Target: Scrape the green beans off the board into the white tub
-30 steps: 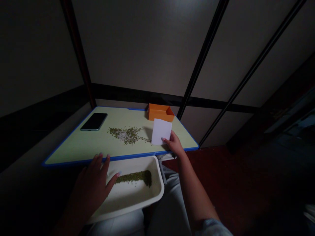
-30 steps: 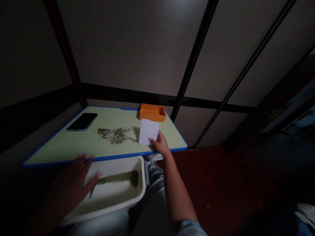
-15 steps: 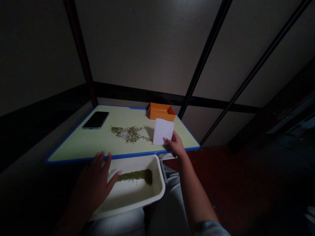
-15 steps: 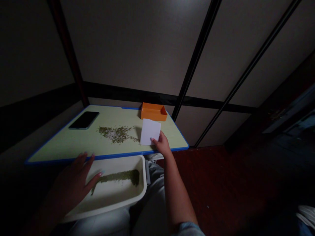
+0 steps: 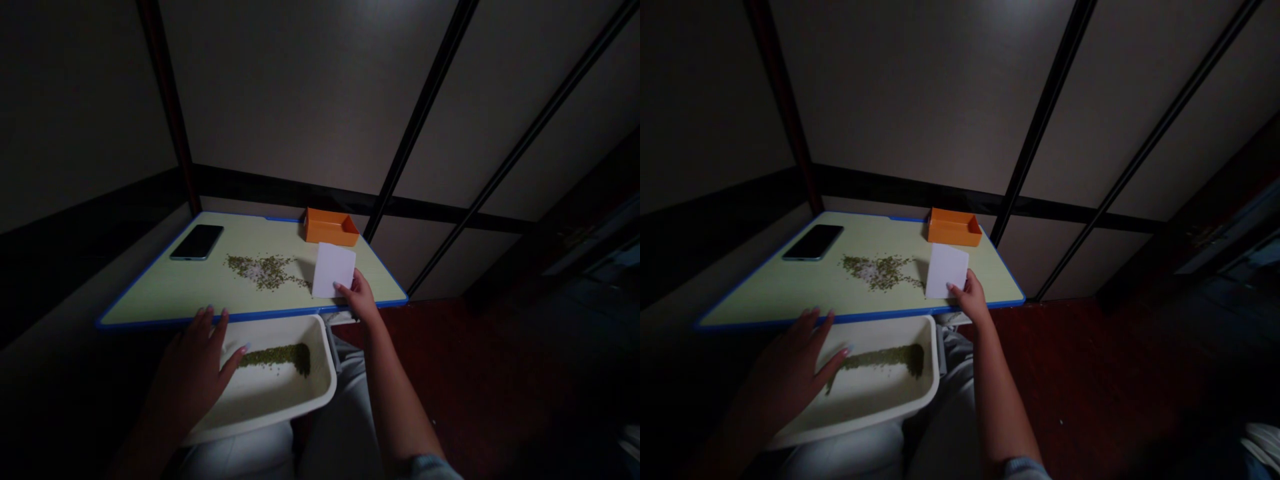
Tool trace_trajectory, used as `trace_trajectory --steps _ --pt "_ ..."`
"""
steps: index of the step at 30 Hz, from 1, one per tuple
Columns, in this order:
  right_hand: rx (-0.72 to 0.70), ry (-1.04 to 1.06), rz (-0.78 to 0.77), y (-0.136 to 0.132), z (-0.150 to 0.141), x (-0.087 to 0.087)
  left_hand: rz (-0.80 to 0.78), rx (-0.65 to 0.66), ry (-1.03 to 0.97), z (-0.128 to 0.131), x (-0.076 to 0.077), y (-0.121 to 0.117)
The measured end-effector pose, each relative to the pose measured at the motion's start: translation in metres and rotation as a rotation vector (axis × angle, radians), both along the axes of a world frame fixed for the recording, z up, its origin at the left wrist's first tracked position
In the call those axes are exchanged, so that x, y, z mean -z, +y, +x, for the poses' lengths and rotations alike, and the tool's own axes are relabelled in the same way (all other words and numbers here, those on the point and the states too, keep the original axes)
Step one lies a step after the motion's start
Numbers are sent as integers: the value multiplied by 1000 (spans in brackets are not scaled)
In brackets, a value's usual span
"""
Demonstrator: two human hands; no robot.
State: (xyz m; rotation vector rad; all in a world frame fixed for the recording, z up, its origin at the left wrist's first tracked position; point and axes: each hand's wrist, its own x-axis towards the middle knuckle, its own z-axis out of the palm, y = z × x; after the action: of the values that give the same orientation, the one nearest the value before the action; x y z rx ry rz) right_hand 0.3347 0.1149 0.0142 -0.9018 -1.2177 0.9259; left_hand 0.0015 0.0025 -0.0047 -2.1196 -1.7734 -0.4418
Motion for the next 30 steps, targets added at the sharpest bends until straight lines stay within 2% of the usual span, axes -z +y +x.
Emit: trace_trajectory --steps 8,14,21,30 --pt "-72 13 1 -12 -11 -1 -21 -10 -22 2 -4 -1" --pt "96 129 13 -6 -7 3 -54 -13 -39 2 -4 -1" --pt "153 43 25 -2 -8 5 -67 -17 -44 4 -8 -4" --pt "64 28 3 -7 -12 2 -62 -12 -34 3 -7 -3"
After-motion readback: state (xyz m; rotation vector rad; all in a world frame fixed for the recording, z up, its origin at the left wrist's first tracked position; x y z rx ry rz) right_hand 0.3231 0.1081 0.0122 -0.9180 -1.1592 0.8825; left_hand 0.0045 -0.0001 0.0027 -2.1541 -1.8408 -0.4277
